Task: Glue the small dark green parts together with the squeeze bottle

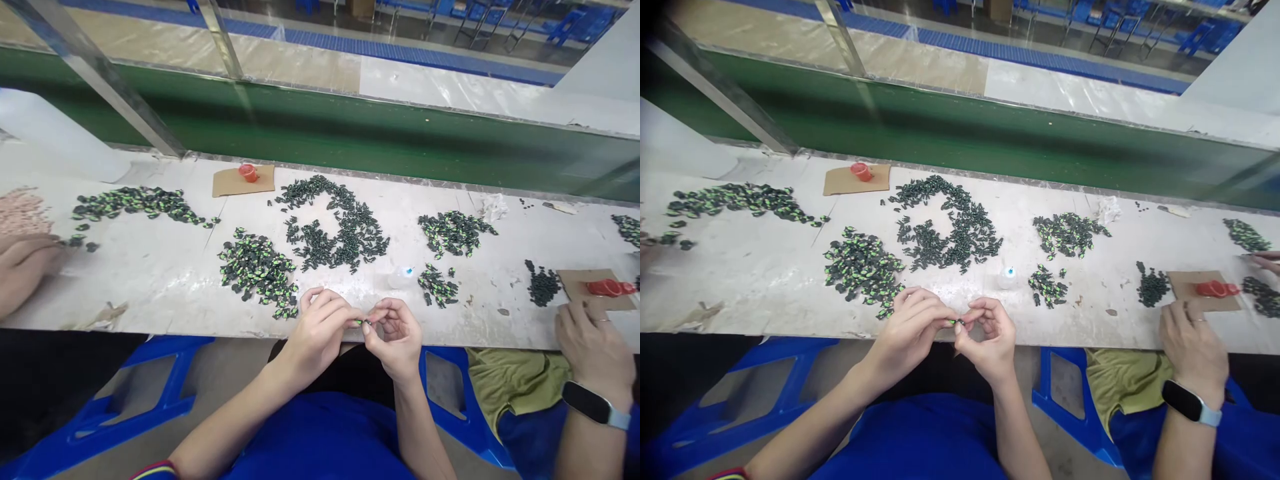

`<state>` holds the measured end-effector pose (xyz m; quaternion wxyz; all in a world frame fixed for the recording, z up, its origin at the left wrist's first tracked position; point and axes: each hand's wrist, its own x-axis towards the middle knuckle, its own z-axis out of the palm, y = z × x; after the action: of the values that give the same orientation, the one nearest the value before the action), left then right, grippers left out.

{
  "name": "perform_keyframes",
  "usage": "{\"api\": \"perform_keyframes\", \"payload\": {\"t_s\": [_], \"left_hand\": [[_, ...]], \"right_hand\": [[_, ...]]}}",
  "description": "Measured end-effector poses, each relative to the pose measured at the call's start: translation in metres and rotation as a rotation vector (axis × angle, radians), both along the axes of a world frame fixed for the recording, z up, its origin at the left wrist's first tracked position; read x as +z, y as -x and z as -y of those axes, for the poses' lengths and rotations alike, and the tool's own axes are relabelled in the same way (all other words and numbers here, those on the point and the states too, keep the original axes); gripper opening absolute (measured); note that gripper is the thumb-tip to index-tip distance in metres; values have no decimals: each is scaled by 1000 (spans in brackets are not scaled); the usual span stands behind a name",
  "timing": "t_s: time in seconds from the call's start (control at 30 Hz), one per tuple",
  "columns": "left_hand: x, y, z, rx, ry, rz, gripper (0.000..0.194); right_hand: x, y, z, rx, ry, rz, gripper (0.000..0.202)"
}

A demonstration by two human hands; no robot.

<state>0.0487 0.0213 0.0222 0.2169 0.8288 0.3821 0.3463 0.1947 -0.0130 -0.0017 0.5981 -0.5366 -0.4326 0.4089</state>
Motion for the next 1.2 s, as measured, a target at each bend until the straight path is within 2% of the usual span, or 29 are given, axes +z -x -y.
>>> {"api": "perform_keyframes", "payload": {"t_s": [0.23,0.67,0.83,0.93,0.97,1.03,1.13,1.2], "left_hand": [[1,-1,1,45,56,48,20],[5,0,-1,18,-33,15,23],[-4,-4,-1,-7,51,-13,20],[-13,-4,-3,-16,124,-73,18],[-16,-2,-4,4,140,-104,18],[-22,7,-10,96,146,-165,18],[-29,28,-20,321,90,-220,12],[-33,43,-27,437,32,-252,9]], "right_hand": [[2,-4,4,28,-45,61,28],[2,-7,1,62,-31,56,33],[1,-9,1,64,-13,160,28],[-3,-25,4,54,33,313,19],[-5,-34,6,19,51,381,16],[-10,-54,9,-144,81,549,13],[-14,-82,10,-471,83,849,18],[-14,-91,7,-594,63,965,23]]}}
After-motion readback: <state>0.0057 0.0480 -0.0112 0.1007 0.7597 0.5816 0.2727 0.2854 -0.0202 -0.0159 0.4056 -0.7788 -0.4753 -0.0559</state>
